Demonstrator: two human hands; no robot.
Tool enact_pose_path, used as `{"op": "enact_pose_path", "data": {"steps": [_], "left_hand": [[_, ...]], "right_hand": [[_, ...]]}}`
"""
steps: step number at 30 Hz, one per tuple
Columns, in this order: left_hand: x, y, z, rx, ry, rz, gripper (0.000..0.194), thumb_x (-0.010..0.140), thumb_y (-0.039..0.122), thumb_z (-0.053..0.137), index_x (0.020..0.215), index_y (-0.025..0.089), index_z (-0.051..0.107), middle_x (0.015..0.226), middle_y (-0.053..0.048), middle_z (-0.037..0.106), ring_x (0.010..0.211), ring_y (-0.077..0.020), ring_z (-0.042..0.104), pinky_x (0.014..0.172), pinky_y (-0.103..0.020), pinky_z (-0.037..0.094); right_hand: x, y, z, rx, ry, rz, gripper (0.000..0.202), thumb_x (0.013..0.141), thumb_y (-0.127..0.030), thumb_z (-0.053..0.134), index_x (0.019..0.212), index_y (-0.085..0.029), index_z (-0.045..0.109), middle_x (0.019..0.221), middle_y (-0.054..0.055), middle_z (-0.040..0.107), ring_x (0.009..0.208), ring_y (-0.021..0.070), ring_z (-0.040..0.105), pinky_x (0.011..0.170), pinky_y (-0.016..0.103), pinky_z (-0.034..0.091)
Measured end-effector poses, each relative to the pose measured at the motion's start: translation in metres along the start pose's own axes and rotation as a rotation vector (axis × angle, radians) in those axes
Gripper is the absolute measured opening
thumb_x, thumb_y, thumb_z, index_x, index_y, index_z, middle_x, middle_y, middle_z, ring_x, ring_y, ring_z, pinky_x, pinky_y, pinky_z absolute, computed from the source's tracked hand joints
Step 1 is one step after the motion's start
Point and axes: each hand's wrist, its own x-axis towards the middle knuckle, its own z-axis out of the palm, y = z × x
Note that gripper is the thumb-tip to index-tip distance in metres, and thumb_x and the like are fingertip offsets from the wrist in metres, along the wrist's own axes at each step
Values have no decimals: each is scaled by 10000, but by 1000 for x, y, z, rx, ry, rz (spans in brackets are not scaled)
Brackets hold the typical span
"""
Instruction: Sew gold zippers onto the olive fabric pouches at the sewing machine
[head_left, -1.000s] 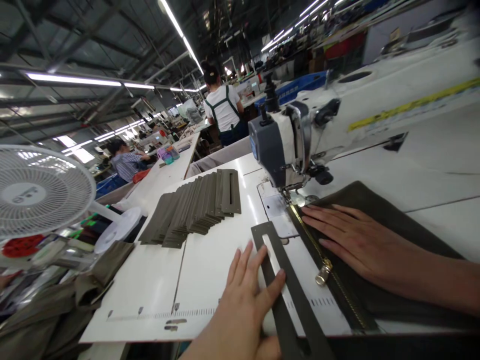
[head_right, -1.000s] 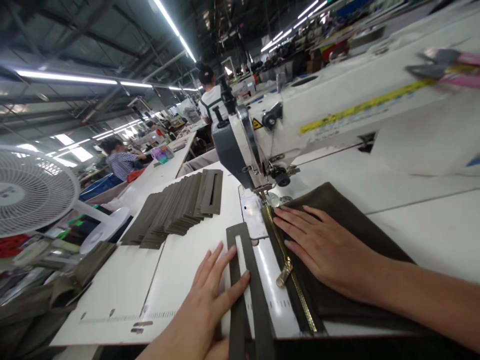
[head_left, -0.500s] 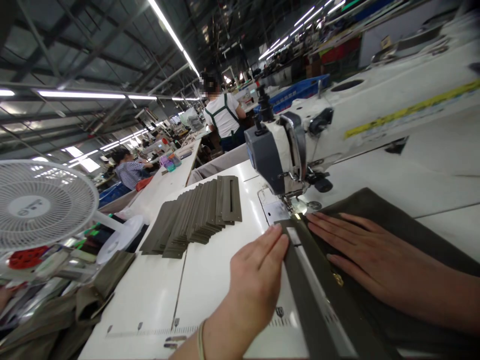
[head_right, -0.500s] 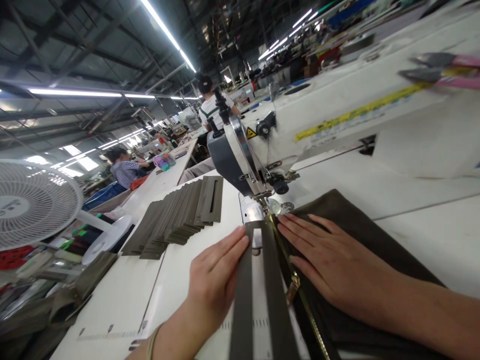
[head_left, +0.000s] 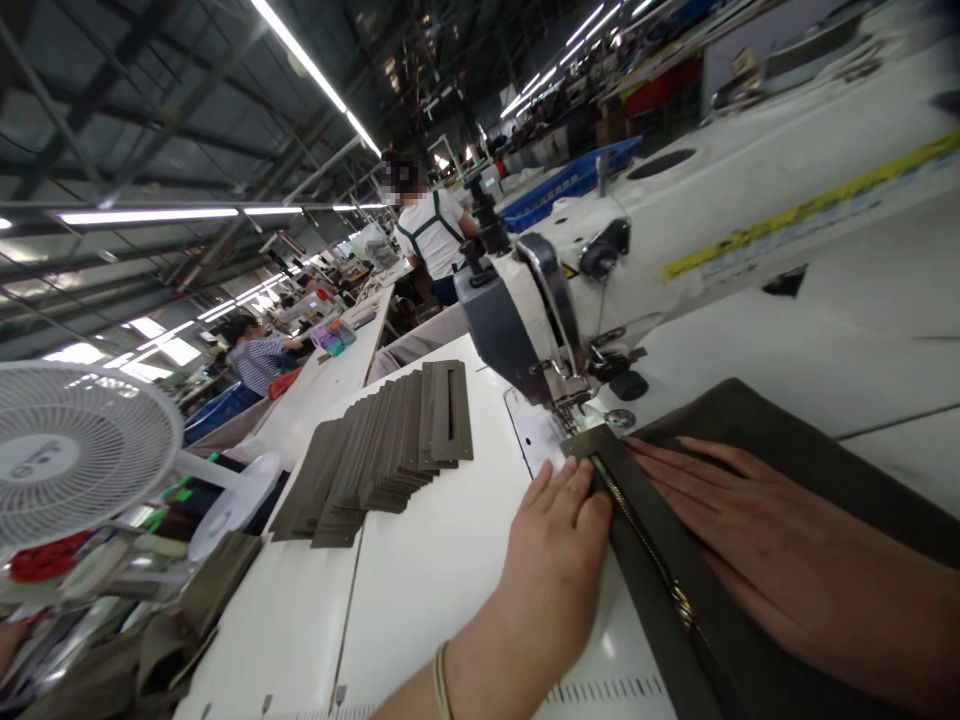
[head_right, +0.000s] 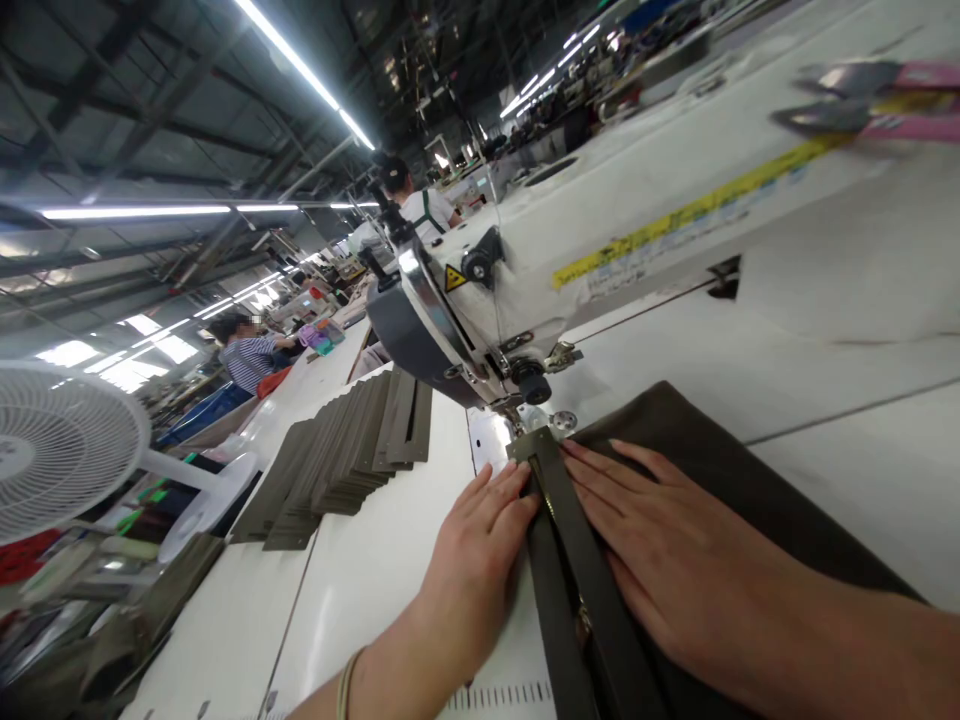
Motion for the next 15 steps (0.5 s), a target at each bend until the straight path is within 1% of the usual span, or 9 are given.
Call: {"op": "enact_pose_path", "data": {"steps": [3, 6, 7, 9, 10, 12, 14, 15], "left_hand": [[2, 0, 0, 15, -6, 3, 250, 996, 108, 407, 1053, 101, 650, 1259, -178, 672, 1211, -264, 629, 1111, -479, 450], [3, -2, -1, 17, -11, 32, 296, 1014, 103, 353, 1047, 95, 646, 1270, -182, 664, 1250, -261, 599, 1122, -486, 437], [3, -3, -1, 15, -23, 41, 304, 1018, 101, 342, 1049, 92, 643, 1279, -185, 659, 1263, -257, 589, 1126, -481, 434], [2, -6, 1, 18, -43, 54, 309, 1024, 102, 330, 1066, 87, 635, 1284, -190, 654, 1269, -245, 584, 1125, -465, 441], [1, -7, 3, 21, -31, 57, 316, 1028, 106, 319, 1087, 84, 628, 1278, -191, 658, 1263, -241, 590, 1118, -458, 452], [-2, -10, 7, 29, 37, 61, 335, 1032, 113, 299, 1159, 80, 607, 1250, -187, 673, 1238, -235, 609, 1092, -448, 486], [-5, -14, 10, 45, 81, 57, 359, 1023, 99, 306, 1271, 94, 565, 1250, -177, 674, 1235, -233, 611, 1062, -436, 518], [-6, -16, 10, 58, 77, 59, 376, 1015, 91, 325, 1321, 111, 542, 1258, -168, 672, 1237, -233, 609, 1045, -426, 533]], "right_hand": [[8, -3, -2, -8, 49, 10, 559, 919, -125, 338, 1473, -65, 378, 1263, 111, 671, 1155, 201, 605, 958, 405, 375], [11, -8, 2, 3, 55, 81, 500, 921, -119, 326, 1395, -123, 484, 1304, 81, 651, 1195, 217, 573, 978, 444, 353], [11, -10, 4, 12, 42, 113, 475, 934, -138, 319, 1366, -150, 516, 1322, 69, 641, 1206, 225, 565, 990, 463, 341], [12, -12, 6, 41, 15, 151, 436, 971, -224, 311, 1326, -196, 562, 1326, 51, 639, 1198, 242, 568, 995, 492, 331], [13, -13, 6, 55, 8, 160, 428, 983, -281, 315, 1312, -207, 578, 1314, 52, 646, 1185, 251, 575, 989, 500, 333], [15, -12, 4, 66, 8, 173, 432, 985, -365, 344, 1298, -207, 597, 1275, 66, 666, 1154, 258, 589, 974, 497, 347], [17, -11, 2, 55, 14, 193, 426, 975, -382, 385, 1298, -206, 601, 1247, 74, 678, 1137, 251, 596, 966, 481, 362], [18, -10, 1, 50, 14, 199, 422, 972, -381, 400, 1302, -209, 601, 1241, 75, 681, 1133, 245, 597, 964, 474, 367]]}}
